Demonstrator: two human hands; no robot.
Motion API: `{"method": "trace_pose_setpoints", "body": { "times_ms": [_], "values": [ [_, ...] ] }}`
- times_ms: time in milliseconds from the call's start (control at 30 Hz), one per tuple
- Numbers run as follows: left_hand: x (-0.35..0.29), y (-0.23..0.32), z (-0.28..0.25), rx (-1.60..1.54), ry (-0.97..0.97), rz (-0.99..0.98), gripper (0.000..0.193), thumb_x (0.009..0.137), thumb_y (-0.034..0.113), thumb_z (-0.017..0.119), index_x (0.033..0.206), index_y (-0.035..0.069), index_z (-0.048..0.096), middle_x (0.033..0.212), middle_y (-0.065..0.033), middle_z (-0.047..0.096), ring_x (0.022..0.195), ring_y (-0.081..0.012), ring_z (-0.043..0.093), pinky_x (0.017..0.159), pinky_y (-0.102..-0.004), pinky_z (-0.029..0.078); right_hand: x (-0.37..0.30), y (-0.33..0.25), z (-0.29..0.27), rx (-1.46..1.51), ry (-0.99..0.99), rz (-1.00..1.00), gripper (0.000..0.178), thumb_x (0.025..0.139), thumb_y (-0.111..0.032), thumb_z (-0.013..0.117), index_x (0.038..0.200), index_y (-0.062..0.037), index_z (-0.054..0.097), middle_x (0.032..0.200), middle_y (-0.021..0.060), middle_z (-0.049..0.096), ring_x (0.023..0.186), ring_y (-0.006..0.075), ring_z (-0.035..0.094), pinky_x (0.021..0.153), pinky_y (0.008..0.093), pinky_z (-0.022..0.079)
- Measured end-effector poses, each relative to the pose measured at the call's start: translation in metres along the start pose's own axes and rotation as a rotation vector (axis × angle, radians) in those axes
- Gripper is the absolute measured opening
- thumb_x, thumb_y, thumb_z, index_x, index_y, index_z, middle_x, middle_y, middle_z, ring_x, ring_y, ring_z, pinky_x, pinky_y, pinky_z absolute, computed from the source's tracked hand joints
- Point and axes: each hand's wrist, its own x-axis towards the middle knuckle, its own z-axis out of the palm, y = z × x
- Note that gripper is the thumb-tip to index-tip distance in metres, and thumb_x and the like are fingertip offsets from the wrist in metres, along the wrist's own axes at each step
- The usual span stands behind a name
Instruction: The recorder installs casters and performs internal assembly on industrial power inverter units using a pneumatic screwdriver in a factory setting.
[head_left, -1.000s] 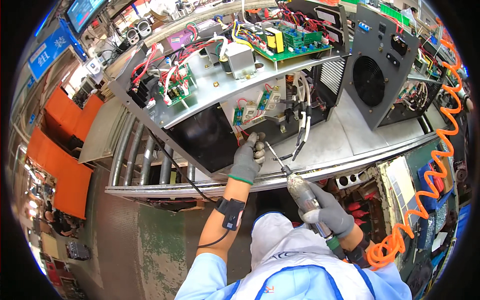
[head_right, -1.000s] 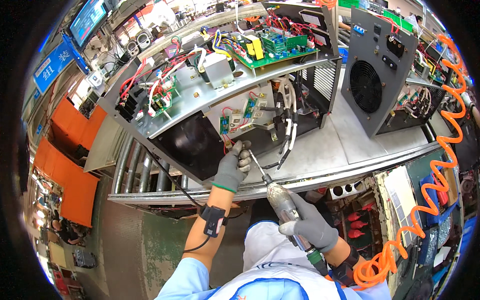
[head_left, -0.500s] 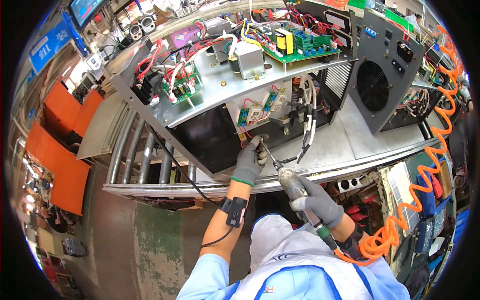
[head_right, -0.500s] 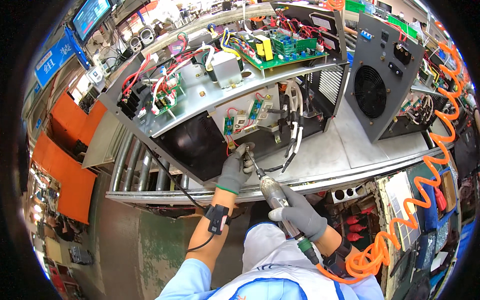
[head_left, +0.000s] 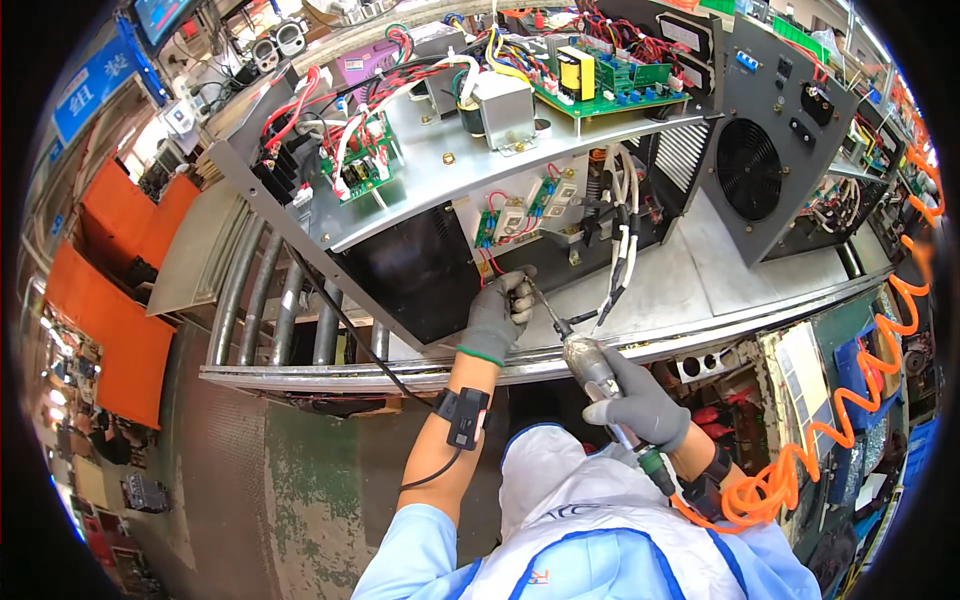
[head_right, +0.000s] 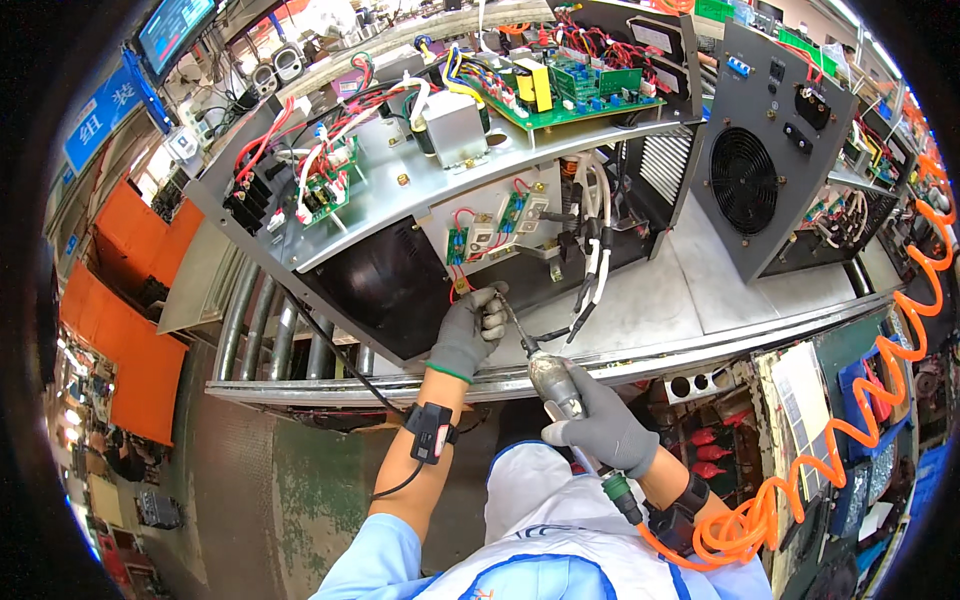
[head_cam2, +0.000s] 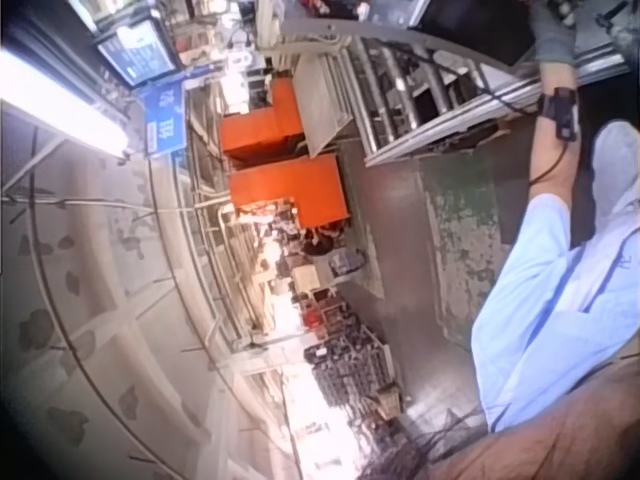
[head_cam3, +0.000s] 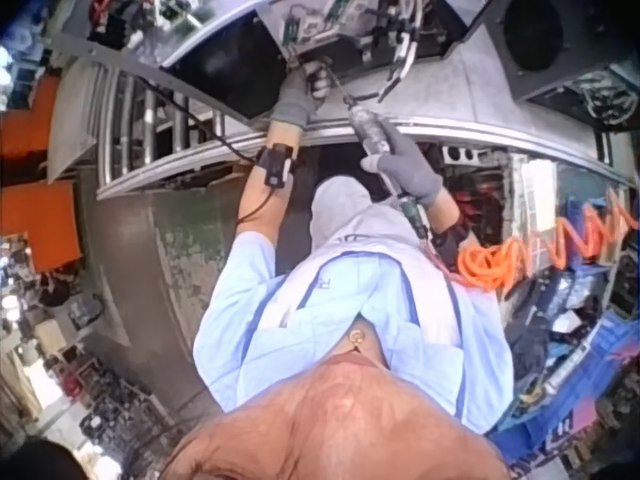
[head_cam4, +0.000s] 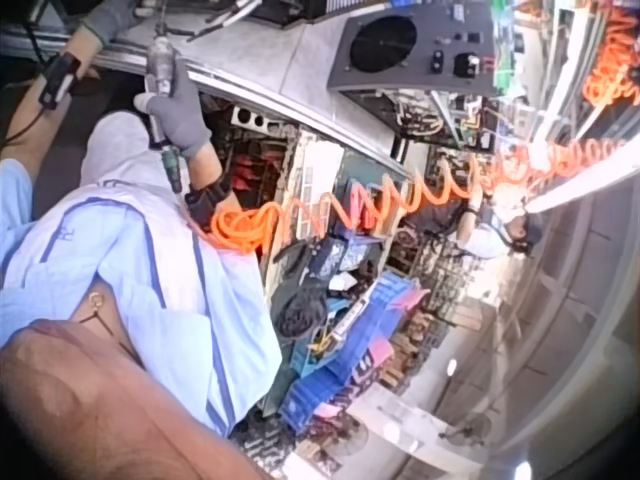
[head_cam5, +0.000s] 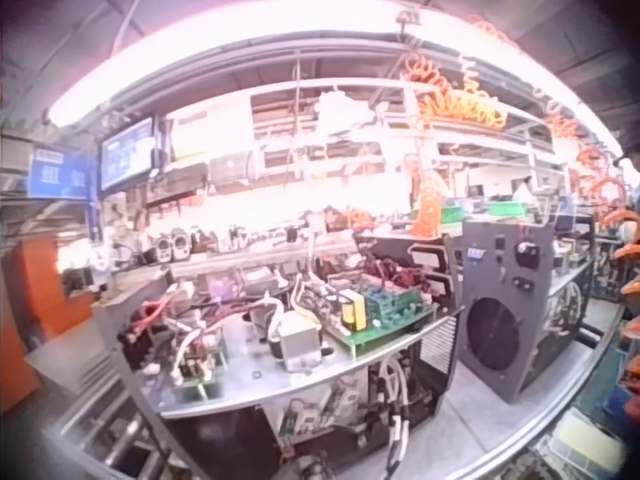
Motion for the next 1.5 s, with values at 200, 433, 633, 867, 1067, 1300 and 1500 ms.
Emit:
{"method": "trace_pose_setpoints", "body": {
  "times_ms": [200,433,633,867,1067,1300,1500],
  "values": [
    [-0.002,0.004,0.004,0.067,0.05,-0.068,0.015,0.083,0.01,0.05,0.093,-0.001,0.054,0.055,0.0022,0.044,0.042,-0.0054,0.03,0.033,-0.0194,0.018,-0.002,0.002,-0.006,-0.108,0.005,0.042,0.091,0.063,-0.021,0.068,0.135,0.0048,0.019,0.104,0.015,0.052,0.093,0.0174,0.051,0.082,0.0284,0.041],
    [-0.007,0.007,0.006,0.16,0.031,-0.074,0.015,0.083,0.012,0.051,0.091,0.0,0.055,0.054,0.0033,0.038,0.04,-0.0053,0.027,0.034,-0.0194,0.017,-0.005,0.006,-0.006,-0.406,0.017,0.119,0.1,0.059,-0.035,0.067,0.135,0.0033,0.016,0.092,0.0261,0.057,0.085,0.0348,0.058,0.079,0.033,0.044],
    [-0.009,0.006,0.0,0.106,0.07,-0.089,0.016,0.083,0.014,0.052,0.091,0.0,0.056,0.055,0.0034,0.039,0.04,-0.0059,0.026,0.034,-0.0199,0.018,0.0,0.007,-0.009,0.317,-0.072,0.084,0.088,0.063,-0.021,0.068,0.135,0.0027,0.021,0.094,0.0121,0.054,0.079,0.0159,0.055,0.07,0.0264,0.045],
    [-0.004,0.003,-0.002,0.065,0.012,-0.102,0.019,0.084,0.017,0.052,0.095,0.002,0.057,0.055,0.0031,0.037,0.04,-0.0062,0.024,0.034,-0.0201,0.018,-0.002,0.008,-0.004,-0.368,0.035,0.01,0.085,0.063,-0.01,0.066,0.135,0.0017,0.022,0.091,0.0068,0.052,0.07,0.0132,0.053,0.068,0.0244,0.044],
    [-0.003,-0.004,-0.008,0.011,-0.104,-0.051,0.021,0.086,0.019,0.052,0.097,0.002,0.057,0.054,0.0028,0.036,0.039,-0.0066,0.023,0.034,-0.0206,0.018,0.002,0.018,-0.004,0.345,-0.06,0.063,0.083,0.062,-0.011,0.065,0.134,-0.0005,0.025,0.089,0.0041,0.05,0.073,0.0114,0.051,0.067,0.0231,0.043],
    [0.0,-0.011,0.002,-0.063,0.084,0.067,0.032,0.086,0.032,0.05,0.093,0.002,0.058,0.051,0.0027,0.035,0.037,-0.0074,0.024,0.032,-0.0217,0.017,0.006,0.025,0.005,0.293,-0.034,-0.021,0.083,0.063,-0.013,0.067,0.134,0.0018,0.026,0.105,0.007,0.049,0.088,0.0131,0.048,0.076,0.0244,0.042],
    [0.009,-0.009,0.002,0.298,0.335,0.205,0.039,0.088,0.034,0.043,0.085,-0.001,0.058,0.051,0.0007,0.04,0.036,-0.0081,0.031,0.032,-0.0223,0.018,0.009,0.022,0.009,0.105,0.006,-0.007,0.083,0.063,-0.014,0.067,0.133,0.0038,0.026,0.101,0.0092,0.051,0.088,0.0128,0.048,0.077,0.0239,0.041]
  ]
}}
